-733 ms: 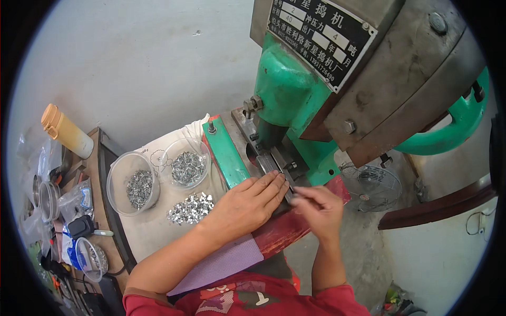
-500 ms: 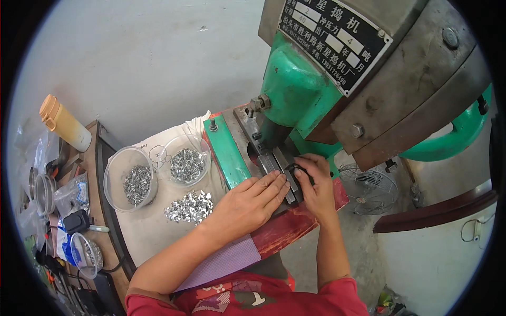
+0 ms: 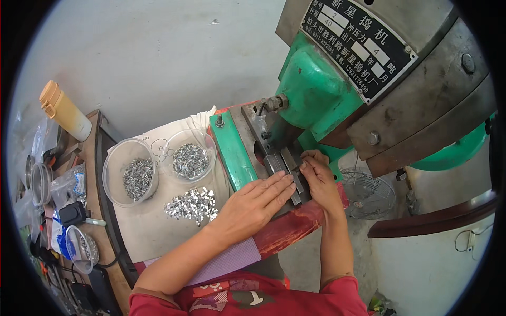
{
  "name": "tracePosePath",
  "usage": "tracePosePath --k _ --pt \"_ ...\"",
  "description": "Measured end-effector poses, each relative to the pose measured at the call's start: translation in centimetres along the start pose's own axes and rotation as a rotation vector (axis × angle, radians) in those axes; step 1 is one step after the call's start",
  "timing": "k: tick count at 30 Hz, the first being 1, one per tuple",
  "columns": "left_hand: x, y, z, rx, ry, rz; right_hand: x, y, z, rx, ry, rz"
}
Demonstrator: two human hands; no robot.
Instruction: The person inserts small metal pieces into a slotted metal bar by hand, places the bar into a press machine, presses it, and then removes the bar to continue assembling more metal pieces into it.
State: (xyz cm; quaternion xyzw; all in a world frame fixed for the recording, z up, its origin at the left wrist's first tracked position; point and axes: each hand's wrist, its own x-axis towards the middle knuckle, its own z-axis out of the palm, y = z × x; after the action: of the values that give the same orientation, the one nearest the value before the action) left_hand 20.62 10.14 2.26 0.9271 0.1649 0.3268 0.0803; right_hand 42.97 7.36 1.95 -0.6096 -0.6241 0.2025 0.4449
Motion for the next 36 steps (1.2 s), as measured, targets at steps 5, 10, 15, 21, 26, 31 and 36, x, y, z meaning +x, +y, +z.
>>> tracePosePath --k 5,10,15,21,26,31,36 --pt "-0.6 0.4 -0.3 -0.312 0.183 -0.221 0.3 0.1 -0.3 0.015 -0.034 0.061" --pt "-0.1 1.0 1.6 -0.398 0.175 -0.452 0.3 -0.1 -0.2 0.055 -0.029 0.059" --pt "1.2 0.9 3.3 -0.435 0.238 -0.550 0.1 0.2 0.3 0.136 -0.006 0.105" --pt "1.8 0.8 4.5 -0.532 0.337 -0.547 0.1 0.5 0.2 0.175 -0.004 0.116" --pt "1.4 0.7 4.6 -0.606 0.325 -0.574 -0.5 -0.2 0.2 -0.036 0.043 0.116" --pt "-0.1 -0.6 2.9 -0.656 0.185 -0.576 -3.8 -1.6 -1.0 -0.431 0.433 -0.141" --pt "0.7 -1.0 2.6 -0.562 0.113 -0.527 -3.3 -0.4 -11.7 -0.566 1.174 -0.317"
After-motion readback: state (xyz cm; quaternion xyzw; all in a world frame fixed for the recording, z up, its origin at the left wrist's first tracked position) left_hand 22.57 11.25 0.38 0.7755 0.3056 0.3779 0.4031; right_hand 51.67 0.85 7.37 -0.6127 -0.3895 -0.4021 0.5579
